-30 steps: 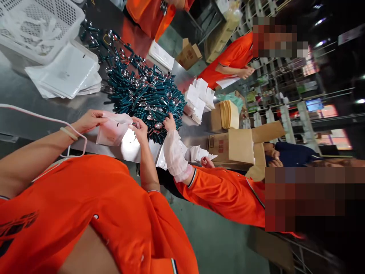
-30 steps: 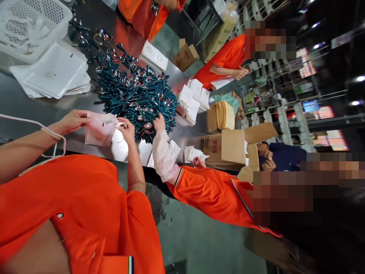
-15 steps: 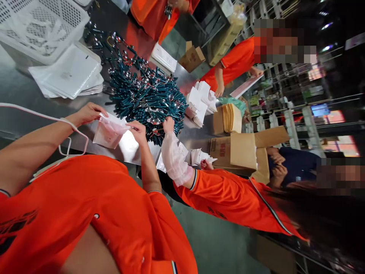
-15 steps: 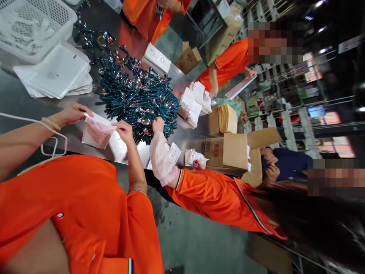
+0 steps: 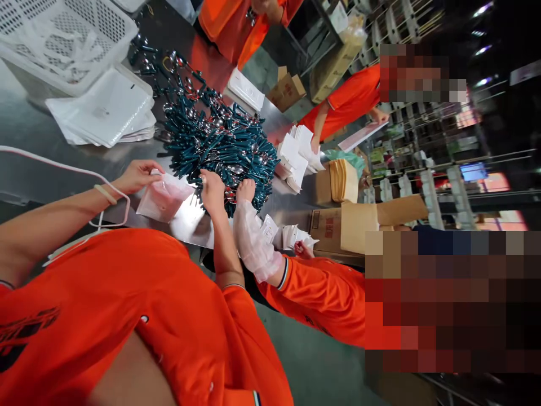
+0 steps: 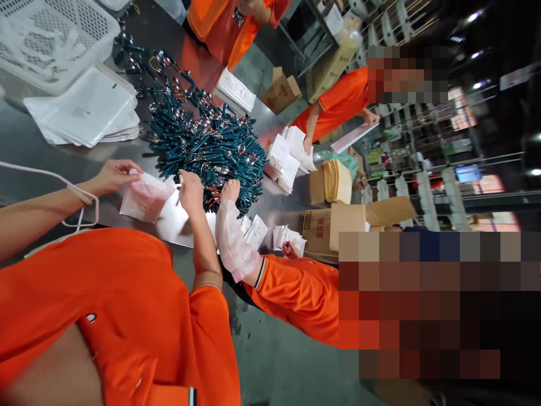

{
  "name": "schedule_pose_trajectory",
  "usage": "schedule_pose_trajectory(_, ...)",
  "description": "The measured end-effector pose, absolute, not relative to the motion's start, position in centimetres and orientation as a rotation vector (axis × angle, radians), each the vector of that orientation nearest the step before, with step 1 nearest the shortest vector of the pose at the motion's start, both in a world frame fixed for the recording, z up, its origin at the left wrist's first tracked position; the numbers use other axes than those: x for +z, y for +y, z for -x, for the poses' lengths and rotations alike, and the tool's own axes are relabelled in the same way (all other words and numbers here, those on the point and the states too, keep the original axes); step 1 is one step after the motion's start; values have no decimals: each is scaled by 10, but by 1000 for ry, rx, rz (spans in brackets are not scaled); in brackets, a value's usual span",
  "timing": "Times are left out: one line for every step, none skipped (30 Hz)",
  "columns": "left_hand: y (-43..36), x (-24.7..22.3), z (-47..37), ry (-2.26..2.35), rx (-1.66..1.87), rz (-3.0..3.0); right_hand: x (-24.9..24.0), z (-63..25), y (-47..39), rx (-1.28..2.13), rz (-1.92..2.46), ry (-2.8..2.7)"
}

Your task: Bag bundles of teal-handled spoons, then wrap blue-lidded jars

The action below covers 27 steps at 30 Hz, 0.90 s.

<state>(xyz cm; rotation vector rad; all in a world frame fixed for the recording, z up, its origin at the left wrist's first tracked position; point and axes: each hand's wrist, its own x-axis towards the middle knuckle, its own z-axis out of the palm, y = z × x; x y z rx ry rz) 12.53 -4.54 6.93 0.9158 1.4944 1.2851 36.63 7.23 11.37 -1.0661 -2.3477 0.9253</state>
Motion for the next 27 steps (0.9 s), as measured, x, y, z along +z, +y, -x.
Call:
schedule_pose_trajectory(-47,69,-129,1482,1294,-895,113,-353,67,837,1091,-2441)
schedule_pose_trajectory(-48,68,-131,1467,1299,-873,111,-340,60,755,1096,-2550)
schedule_pose_trajectory(-49,68,-133,1450,1299,-855,108,-328,53,689,1086,-2646)
schedule_pose_trajectory(-51,68,-135,1433,1297,-840,104,-318,45,638,1070,-2726)
schedule_pose_trajectory(-54,69,-136,1418,1294,-831,100,-312,38,599,1054,-2788)
schedule_pose_trajectory(-57,69,-138,1409,1295,-828,98,-309,31,569,1037,-2841)
schedule_pose_trajectory(-61,70,-139,1406,1300,-830,96,-309,26,544,1007,-2895)
schedule_pose_trajectory(-65,71,-140,1410,1308,-834,96,-311,23,511,964,-2951)
schedule_pose_trajectory(-69,72,-140,1404,1315,-836,96,-314,21,464,913,-3010)
schedule_pose_trajectory(-73,74,-139,1376,1321,-833,98,-317,21,425,833,-3057)
schedule_pose_trajectory(-76,75,-136,1319,1329,-824,99,-320,22,373,777,-3079)
schedule_pose_trajectory(-79,76,-131,1236,1337,-813,101,-321,25,336,707,-3083)
schedule_pose_trajectory(-82,77,-124,1146,1350,-810,102,-321,28,315,631,-3059)
schedule_pose_trajectory(-85,78,-116,1071,1370,-821,103,-320,32,307,561,-3013)
schedule_pose_trajectory(-90,79,-107,1032,1384,-854,105,-317,35,319,494,-2957)
schedule_pose_trajectory(-95,80,-97,1042,1388,-904,106,-314,37,345,439,-2896)
schedule_pose_trajectory(-100,80,-89,1083,1370,-961,108,-309,39,382,398,-2836)
schedule_pose_trajectory(-106,81,-81,1136,1334,-1008,111,-304,39,431,371,-2780)
schedule_pose_trajectory(-112,82,-75,1185,1292,-1037,113,-298,40,484,371,-2727)
schedule_pose_trajectory(-117,83,-69,1221,1255,-1046,116,-290,40,533,408,-2672)
schedule_pose_trajectory(-122,83,-64,1248,1235,-1039,119,-281,41,578,478,-2616)
schedule_pose_trajectory(-128,84,-59,1269,1233,-1022,123,-272,41,623,571,-2559)
schedule_pose_trajectory(-134,85,-52,1293,1240,-1002,126,-262,42,669,671,-2502)
schedule_pose_trajectory(-141,86,-45,1326,1258,-979,130,-252,43,722,762,-2447)
schedule_pose_trajectory(-149,88,-34,1368,1278,-949,133,-243,44,785,837,-2394)
schedule_pose_trajectory(-158,91,-22,1424,1308,-909,137,-236,45,853,890,-2347)
schedule_pose_trajectory(-170,95,-6,1492,1349,-858,140,-231,46,905,931,-2298)
